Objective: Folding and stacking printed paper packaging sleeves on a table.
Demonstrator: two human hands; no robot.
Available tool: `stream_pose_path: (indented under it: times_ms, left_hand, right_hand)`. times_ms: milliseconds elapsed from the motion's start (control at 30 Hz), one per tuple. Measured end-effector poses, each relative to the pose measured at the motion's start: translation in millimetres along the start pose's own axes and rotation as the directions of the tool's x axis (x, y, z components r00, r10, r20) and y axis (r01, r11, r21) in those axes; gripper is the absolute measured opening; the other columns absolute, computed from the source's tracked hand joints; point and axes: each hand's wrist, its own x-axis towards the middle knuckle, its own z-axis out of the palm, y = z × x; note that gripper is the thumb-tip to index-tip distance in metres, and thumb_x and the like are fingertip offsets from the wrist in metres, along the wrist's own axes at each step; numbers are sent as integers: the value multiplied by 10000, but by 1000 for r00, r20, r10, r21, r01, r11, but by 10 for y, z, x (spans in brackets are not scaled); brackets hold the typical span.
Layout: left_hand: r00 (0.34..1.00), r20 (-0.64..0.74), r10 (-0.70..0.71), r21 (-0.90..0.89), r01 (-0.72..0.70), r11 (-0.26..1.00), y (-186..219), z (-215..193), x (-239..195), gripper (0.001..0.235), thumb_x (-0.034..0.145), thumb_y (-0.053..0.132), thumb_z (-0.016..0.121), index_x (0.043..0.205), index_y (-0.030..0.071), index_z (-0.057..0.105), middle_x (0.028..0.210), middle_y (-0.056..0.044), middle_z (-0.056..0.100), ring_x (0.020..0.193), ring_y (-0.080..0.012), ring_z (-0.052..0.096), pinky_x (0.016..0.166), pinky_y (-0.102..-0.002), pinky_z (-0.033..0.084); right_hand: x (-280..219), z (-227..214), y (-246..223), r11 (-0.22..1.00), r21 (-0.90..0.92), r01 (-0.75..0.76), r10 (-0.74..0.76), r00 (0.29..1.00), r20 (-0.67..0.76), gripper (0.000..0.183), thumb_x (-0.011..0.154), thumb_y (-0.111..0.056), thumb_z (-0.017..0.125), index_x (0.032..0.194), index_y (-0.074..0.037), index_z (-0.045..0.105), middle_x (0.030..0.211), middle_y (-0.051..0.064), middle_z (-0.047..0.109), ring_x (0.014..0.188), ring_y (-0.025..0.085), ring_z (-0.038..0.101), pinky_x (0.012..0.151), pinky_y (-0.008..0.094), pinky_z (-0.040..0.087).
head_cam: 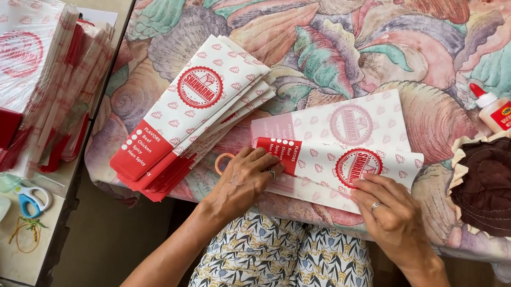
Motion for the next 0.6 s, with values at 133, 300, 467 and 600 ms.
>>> stream_pose_path:
  times_ms: [133,300,467,600]
  left_hand:
    - [1000,-12,27,-29,-28,999,-72,107,-28,132,809,3,730,702,77,712,883,-54,702,802,-212,608,695,-335,456]
    - [999,-26,37,-70,-38,997,-83,22,34,158,805,8,739,673,81,690,868,-54,697,761,-213,617,638,-339,465]
    - [992,15,123,-35,-122,992,-36,-223,189,148,783,-23,731,663,58,699,804,-78,703,687,-225,650,599,-340,492]
    - [993,63,95,9,-96,995,-32,-158,165,143,865,20,726,747,96,754,804,-68,723,698,-192,663,635,-311,505]
  right_hand:
    - [-98,-148,105,994,-99,46,-43,998,36,56,861,-21,751,890,-65,769,1006,82,765,1038,306,729,851,409,596]
    - [-126,-183,102,975,-185,127,-119,991,55,72,851,12,742,895,-40,765,1007,108,751,1013,319,725,848,417,605]
    - [-100,-148,101,921,-283,268,-260,963,67,58,865,17,707,920,5,720,988,157,697,962,344,708,826,432,610]
    - [-64,-109,158,917,-287,278,-272,960,60,44,872,19,702,916,18,699,950,158,679,910,333,706,785,423,610]
